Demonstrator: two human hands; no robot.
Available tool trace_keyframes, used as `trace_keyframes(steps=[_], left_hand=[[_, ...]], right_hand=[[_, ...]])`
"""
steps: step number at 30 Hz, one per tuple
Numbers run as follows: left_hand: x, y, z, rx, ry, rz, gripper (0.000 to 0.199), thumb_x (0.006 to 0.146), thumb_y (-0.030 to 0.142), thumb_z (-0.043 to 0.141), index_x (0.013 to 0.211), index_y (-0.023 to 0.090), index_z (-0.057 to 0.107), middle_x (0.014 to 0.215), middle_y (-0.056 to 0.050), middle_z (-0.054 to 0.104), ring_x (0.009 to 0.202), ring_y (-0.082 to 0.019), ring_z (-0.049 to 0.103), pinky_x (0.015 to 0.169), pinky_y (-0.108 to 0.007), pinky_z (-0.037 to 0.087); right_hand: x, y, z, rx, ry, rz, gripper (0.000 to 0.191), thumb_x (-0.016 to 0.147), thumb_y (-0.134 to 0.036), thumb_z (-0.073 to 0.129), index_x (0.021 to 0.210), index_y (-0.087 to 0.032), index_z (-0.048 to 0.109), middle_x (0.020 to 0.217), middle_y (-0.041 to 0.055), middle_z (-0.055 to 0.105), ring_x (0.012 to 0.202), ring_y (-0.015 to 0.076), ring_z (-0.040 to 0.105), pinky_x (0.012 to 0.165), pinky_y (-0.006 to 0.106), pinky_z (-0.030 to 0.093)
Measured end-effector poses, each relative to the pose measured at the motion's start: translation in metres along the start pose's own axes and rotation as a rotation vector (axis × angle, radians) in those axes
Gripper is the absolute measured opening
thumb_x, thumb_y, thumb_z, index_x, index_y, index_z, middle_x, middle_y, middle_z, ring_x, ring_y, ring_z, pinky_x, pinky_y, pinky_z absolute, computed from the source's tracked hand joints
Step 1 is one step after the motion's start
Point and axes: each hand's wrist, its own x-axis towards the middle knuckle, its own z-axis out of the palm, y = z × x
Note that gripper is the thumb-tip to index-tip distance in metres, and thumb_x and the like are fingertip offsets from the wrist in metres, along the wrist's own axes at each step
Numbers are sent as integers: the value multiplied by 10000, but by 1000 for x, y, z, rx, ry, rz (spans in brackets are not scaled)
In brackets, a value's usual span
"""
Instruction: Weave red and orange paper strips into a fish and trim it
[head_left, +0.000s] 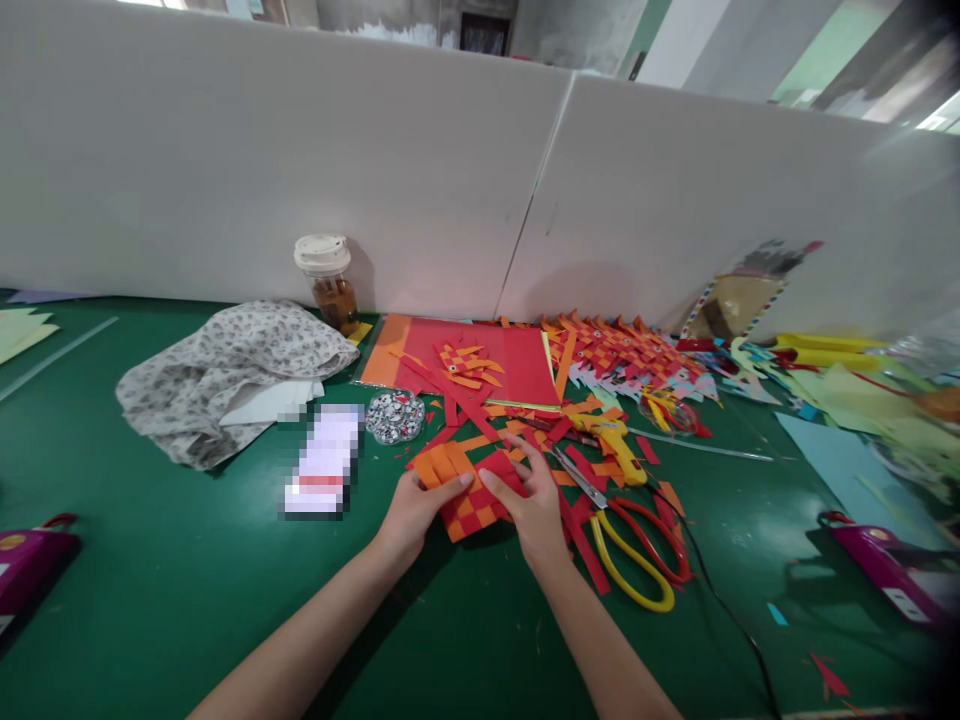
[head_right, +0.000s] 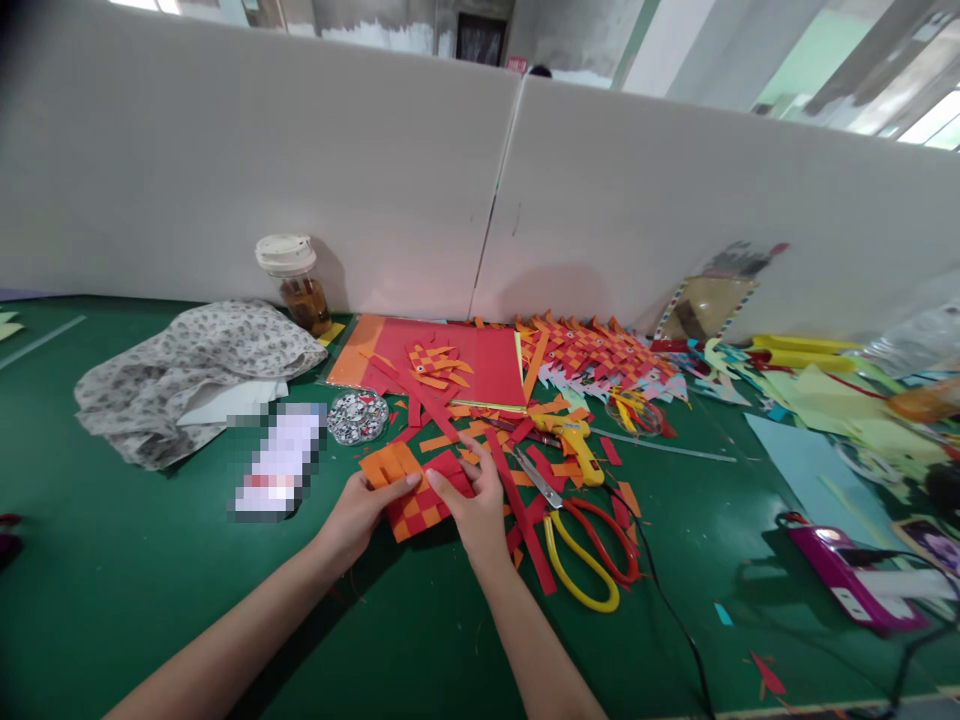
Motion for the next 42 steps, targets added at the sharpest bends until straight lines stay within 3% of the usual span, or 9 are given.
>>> trace_keyframes(steps=[8, 12, 23, 32, 37, 42], left_hand=[[-1, 3, 0, 81, -26, 60, 314, 587, 281, 802, 848, 125, 720, 876, -92, 740, 771, -220, 686, 720, -300, 543], [-1, 4, 0, 79, -14, 65, 320, 583, 296, 803, 841, 127, 718, 868, -85, 739, 759, -214, 685, 707, -286, 543], [3, 2, -3, 115, -1, 58, 303, 585, 315, 797, 820, 140, 723, 848, -78, 741, 738, -205, 681, 687, -278, 536], [3, 4, -5, 185, -56, 60, 301, 574, 276, 806, 835, 152, 723, 884, -71, 740, 783, -218, 680, 733, -301, 539], [3, 4, -6, 207, -44, 66, 283, 574, 277, 804, 806, 140, 716, 823, -64, 743, 729, -213, 684, 680, -293, 543], [5, 4, -8, 200, -36, 82, 317, 586, 294, 797, 847, 137, 706, 869, -67, 740, 758, -212, 683, 698, -293, 535]], right_hand=[[2, 2, -5, -184, -3, -27, 342, 656, -379, 728, 930, -198, 632, 821, 38, 699, 776, 208, 664, 729, 351, 546], [2, 6, -6, -234, -16, -42, 326, 668, -395, 713, 913, -185, 661, 816, 51, 700, 762, 214, 659, 697, 350, 552], [3, 1, -7, -285, -4, -40, 248, 677, -385, 708, 824, -187, 682, 828, 48, 713, 806, 215, 665, 784, 359, 529], [1, 1, -6, -275, 4, -39, 264, 672, -397, 711, 829, -188, 674, 824, 48, 711, 796, 214, 665, 760, 350, 534], [2, 1, -8, -272, -36, -42, 400, 656, -378, 729, 1002, -209, 620, 913, 51, 701, 837, 222, 660, 761, 353, 527], [2, 0, -9, -146, -83, 30, 524, 650, -356, 746, 1108, -229, 525, 810, 30, 716, 749, 227, 680, 704, 364, 540]])
